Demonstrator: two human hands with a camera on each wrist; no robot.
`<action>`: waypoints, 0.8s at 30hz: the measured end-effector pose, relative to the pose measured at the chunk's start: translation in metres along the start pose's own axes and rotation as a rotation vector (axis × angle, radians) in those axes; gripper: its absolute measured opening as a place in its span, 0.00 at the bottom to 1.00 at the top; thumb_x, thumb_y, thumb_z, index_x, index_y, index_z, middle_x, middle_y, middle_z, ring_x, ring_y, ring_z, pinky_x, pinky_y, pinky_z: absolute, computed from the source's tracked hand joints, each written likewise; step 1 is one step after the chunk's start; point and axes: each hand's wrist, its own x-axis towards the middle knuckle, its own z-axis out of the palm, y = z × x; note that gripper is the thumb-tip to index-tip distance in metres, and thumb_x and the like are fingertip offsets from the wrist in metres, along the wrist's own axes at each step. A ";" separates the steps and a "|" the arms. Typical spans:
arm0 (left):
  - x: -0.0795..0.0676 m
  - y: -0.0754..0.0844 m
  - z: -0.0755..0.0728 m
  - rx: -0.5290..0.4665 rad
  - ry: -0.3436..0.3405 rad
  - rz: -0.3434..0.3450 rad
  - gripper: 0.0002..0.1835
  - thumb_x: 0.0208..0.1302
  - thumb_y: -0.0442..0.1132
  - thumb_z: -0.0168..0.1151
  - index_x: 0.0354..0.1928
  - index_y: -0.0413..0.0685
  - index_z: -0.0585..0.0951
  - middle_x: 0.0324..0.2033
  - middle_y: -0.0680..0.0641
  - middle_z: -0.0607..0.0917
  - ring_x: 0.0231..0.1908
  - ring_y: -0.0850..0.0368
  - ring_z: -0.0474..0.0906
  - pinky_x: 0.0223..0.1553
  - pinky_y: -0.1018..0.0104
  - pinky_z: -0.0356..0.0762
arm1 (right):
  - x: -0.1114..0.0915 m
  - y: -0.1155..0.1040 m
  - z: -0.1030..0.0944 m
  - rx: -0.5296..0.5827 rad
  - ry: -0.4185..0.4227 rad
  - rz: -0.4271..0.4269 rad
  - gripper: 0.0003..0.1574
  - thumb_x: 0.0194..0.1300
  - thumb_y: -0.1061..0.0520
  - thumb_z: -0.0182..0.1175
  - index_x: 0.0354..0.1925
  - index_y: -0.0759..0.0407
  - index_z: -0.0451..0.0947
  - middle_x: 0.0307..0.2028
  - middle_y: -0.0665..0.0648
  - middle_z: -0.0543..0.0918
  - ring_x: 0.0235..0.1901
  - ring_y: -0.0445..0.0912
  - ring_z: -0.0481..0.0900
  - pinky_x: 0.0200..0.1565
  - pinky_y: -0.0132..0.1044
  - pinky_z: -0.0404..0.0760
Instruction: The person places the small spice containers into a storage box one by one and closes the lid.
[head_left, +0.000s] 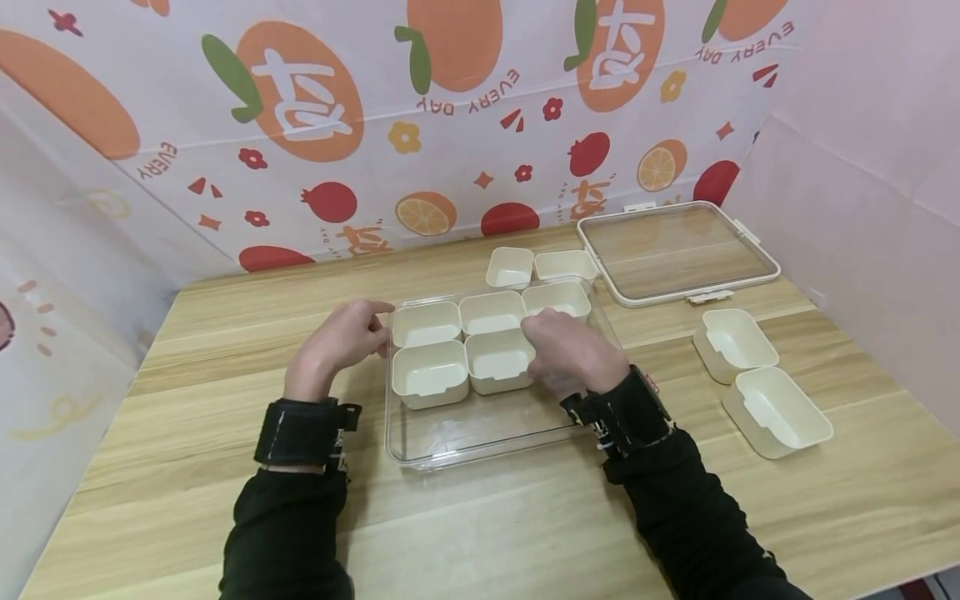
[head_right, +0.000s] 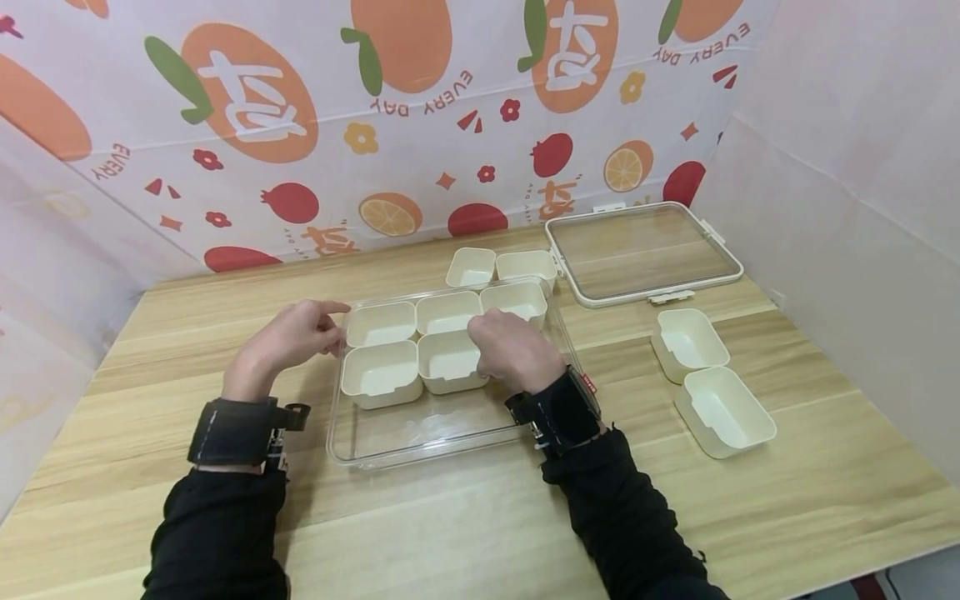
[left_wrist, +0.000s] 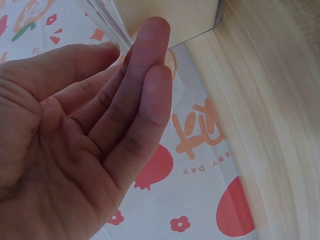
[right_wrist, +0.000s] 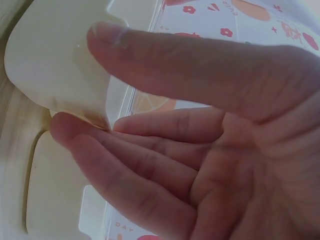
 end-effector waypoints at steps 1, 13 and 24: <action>0.000 0.000 0.000 -0.003 -0.002 0.001 0.24 0.57 0.27 0.48 0.58 0.29 0.65 0.22 0.43 0.81 0.27 0.49 0.77 0.22 0.63 0.62 | -0.001 0.001 -0.001 0.003 -0.007 -0.005 0.12 0.45 0.59 0.66 0.28 0.61 0.74 0.23 0.53 0.75 0.23 0.44 0.71 0.26 0.37 0.73; 0.001 -0.001 -0.001 -0.020 -0.014 0.006 0.23 0.58 0.28 0.48 0.58 0.29 0.65 0.22 0.43 0.81 0.27 0.49 0.77 0.22 0.63 0.62 | -0.042 0.046 -0.044 0.236 0.085 0.121 0.33 0.53 0.53 0.63 0.54 0.66 0.67 0.46 0.65 0.77 0.40 0.51 0.76 0.41 0.48 0.76; 0.002 0.000 -0.002 -0.024 -0.015 0.007 0.23 0.58 0.27 0.49 0.57 0.29 0.65 0.22 0.43 0.81 0.27 0.49 0.77 0.21 0.63 0.61 | -0.066 0.092 -0.054 0.227 0.147 0.229 0.32 0.55 0.54 0.61 0.53 0.72 0.66 0.45 0.70 0.76 0.45 0.58 0.72 0.46 0.54 0.72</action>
